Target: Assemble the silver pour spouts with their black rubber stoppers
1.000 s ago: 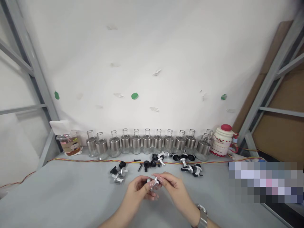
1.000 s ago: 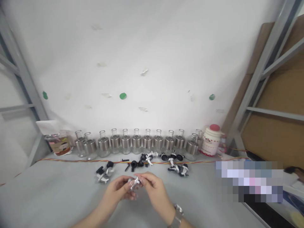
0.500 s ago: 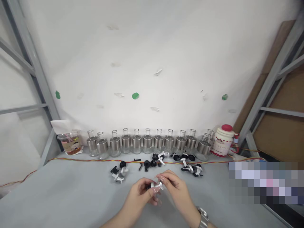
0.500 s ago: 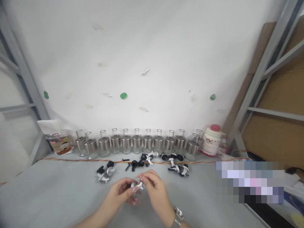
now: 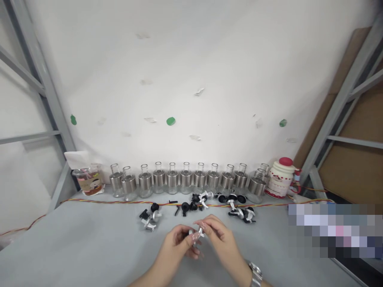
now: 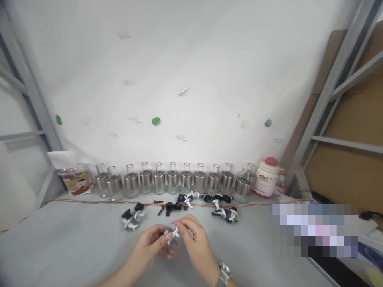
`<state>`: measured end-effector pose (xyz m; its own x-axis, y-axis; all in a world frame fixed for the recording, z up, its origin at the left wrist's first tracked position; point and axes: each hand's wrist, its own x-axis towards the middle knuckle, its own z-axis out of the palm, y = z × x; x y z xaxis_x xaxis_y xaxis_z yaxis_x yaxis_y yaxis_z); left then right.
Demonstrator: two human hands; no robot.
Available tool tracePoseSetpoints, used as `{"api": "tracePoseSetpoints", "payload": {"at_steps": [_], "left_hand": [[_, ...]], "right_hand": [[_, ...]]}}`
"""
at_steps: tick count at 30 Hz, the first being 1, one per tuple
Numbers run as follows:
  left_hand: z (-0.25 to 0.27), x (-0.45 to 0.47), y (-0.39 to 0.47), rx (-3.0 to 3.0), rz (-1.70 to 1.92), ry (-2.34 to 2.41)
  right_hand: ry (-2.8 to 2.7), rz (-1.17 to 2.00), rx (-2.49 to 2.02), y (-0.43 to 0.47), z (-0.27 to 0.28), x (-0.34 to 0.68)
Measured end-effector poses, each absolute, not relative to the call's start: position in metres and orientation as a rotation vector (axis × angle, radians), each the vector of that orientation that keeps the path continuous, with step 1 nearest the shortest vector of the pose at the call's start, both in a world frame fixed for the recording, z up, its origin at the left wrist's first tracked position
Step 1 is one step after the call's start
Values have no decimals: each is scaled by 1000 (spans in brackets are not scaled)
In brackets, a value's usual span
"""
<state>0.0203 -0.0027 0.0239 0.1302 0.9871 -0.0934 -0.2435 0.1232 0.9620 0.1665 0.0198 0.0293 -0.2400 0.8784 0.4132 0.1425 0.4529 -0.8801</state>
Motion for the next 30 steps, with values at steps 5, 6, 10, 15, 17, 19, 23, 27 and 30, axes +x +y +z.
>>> {"api": "tracePoseSetpoints", "payload": {"at_steps": [5, 6, 10, 15, 17, 19, 23, 27, 30], "left_hand": [[29, 13, 1, 1052, 1192, 1071], [30, 12, 1, 1067, 1193, 1089], [27, 13, 0, 1109, 1202, 1139], [18, 15, -1, 1144, 1249, 1132], [15, 15, 0, 1174, 1241, 1133], [13, 15, 0, 1194, 1221, 1144], [13, 16, 0, 1221, 1194, 1166], [14, 16, -1, 1226, 1174, 1175], [13, 16, -1, 1222, 1167, 1171]], "right_hand": [[-1841, 952, -875, 12, 35, 163], [-1858, 940, -892, 10, 35, 163], [-1932, 797, -952, 8, 31, 162], [-2046, 511, -1036, 7, 27, 162], [-2070, 441, -1081, 7, 26, 160], [-2079, 403, -1125, 7, 25, 159], [-2106, 361, -1152, 5, 29, 159], [-2142, 359, -1151, 4, 34, 161], [-2158, 393, -1102, 5, 36, 163]]}}
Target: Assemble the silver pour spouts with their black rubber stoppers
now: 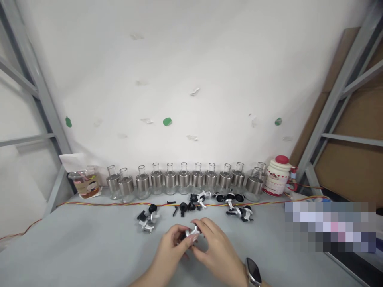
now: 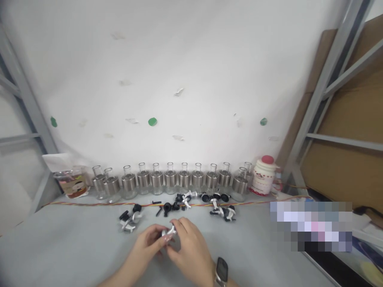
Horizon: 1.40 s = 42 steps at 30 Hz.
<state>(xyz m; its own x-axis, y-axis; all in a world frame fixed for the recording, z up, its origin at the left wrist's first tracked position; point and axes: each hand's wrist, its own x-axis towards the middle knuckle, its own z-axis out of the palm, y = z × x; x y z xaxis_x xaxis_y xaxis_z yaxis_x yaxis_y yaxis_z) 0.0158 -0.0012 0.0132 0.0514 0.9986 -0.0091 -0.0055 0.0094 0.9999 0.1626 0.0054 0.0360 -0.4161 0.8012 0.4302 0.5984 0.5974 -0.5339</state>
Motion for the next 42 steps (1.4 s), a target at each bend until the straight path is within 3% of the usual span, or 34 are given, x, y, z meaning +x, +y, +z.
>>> {"api": "tracePoseSetpoints", "payload": {"at_steps": [6, 16, 20, 28, 42], "left_hand": [[8, 14, 1, 1224, 1145, 1197], [5, 12, 8, 1227, 1173, 1255], [6, 13, 7, 1225, 1174, 1234], [8, 13, 7, 1212, 1184, 1212], [2, 11, 8, 1250, 1161, 1185]], "right_hand": [[-2137, 429, -1128, 23, 27, 171], [-1895, -257, -1634, 85, 11, 221], [-1866, -428, -1637, 86, 6, 221], [-2298, -99, -1202, 78, 0, 202], [-2217, 77, -1261, 81, 2, 203]]}}
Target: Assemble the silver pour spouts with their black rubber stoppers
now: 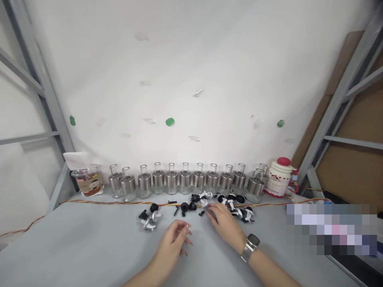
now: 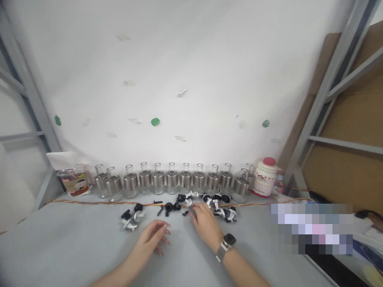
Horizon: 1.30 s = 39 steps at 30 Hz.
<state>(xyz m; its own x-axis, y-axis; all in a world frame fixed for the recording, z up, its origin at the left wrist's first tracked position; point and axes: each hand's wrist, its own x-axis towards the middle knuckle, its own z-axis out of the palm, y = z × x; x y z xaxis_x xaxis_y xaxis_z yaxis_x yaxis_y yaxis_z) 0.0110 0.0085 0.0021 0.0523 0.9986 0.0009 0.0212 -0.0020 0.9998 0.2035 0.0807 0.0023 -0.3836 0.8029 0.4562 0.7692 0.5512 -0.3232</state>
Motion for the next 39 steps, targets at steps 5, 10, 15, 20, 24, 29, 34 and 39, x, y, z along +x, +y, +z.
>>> {"api": "tracePoseSetpoints", "payload": {"at_steps": [5, 10, 15, 20, 24, 29, 34, 39], "left_hand": [[1, 11, 9, 1268, 1151, 1182], [2, 12, 9, 1248, 1155, 1176], [-1, 12, 11, 1244, 1152, 1170], [-2, 11, 11, 1259, 1151, 1154], [-2, 12, 10, 1264, 1151, 1163], [-1, 11, 11, 1257, 1139, 1163], [-1, 13, 10, 1272, 1122, 1185], [18, 3, 9, 1632, 1106, 1444]], "right_hand": [[-2252, 117, -1208, 82, -3, 203], [-2218, 187, -1208, 79, 1, 202], [-2114, 238, -1256, 79, 4, 201], [-2004, 297, -1264, 80, 2, 201], [-1888, 396, -1227, 81, 2, 204], [-1669, 605, -1167, 84, 1, 204], [-1461, 897, -1059, 87, 3, 199], [-1353, 1037, -967, 76, 15, 193]]}}
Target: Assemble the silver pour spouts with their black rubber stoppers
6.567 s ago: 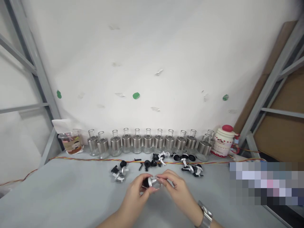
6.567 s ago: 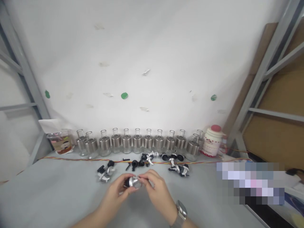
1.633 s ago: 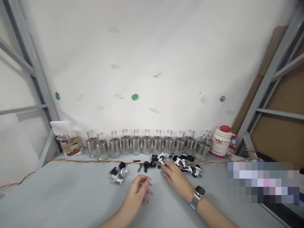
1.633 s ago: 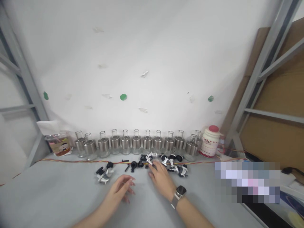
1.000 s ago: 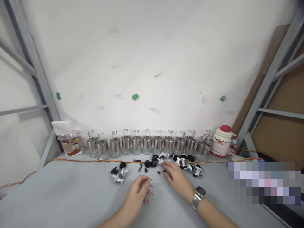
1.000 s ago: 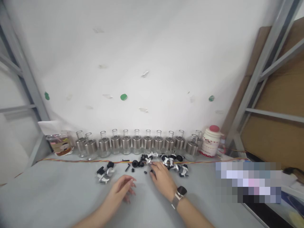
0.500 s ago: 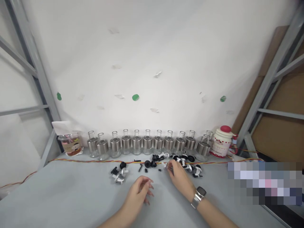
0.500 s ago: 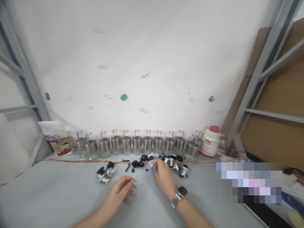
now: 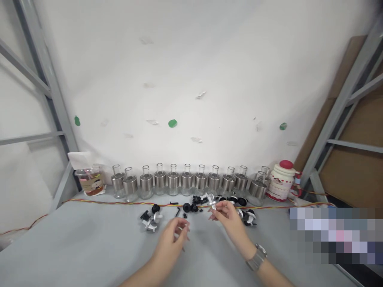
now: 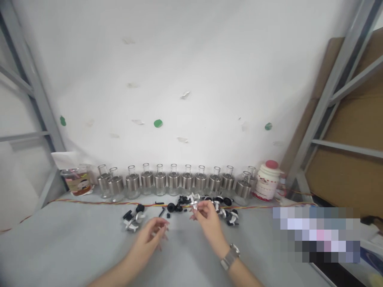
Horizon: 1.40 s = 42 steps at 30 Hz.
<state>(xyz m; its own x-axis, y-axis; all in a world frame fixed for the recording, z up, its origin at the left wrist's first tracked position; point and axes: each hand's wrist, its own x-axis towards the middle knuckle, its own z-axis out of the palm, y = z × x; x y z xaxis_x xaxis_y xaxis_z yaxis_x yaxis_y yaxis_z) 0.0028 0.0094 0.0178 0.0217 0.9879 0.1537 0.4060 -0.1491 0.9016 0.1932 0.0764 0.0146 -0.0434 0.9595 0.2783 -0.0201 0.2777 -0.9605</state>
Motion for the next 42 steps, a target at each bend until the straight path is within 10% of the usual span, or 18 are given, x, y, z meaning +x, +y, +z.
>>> {"api": "tracePoseSetpoints", "payload": {"at_steps": [9, 28, 42], "left_hand": [[61, -76, 30, 1949, 300, 2756], [53, -79, 43, 1769, 937, 2308], [48, -20, 18, 838, 1296, 934]], "right_hand": [[-1144, 1043, -947, 69, 23, 192], [-997, 1099, -997, 64, 25, 194], [-1297, 1116, -963, 48, 32, 177]]}}
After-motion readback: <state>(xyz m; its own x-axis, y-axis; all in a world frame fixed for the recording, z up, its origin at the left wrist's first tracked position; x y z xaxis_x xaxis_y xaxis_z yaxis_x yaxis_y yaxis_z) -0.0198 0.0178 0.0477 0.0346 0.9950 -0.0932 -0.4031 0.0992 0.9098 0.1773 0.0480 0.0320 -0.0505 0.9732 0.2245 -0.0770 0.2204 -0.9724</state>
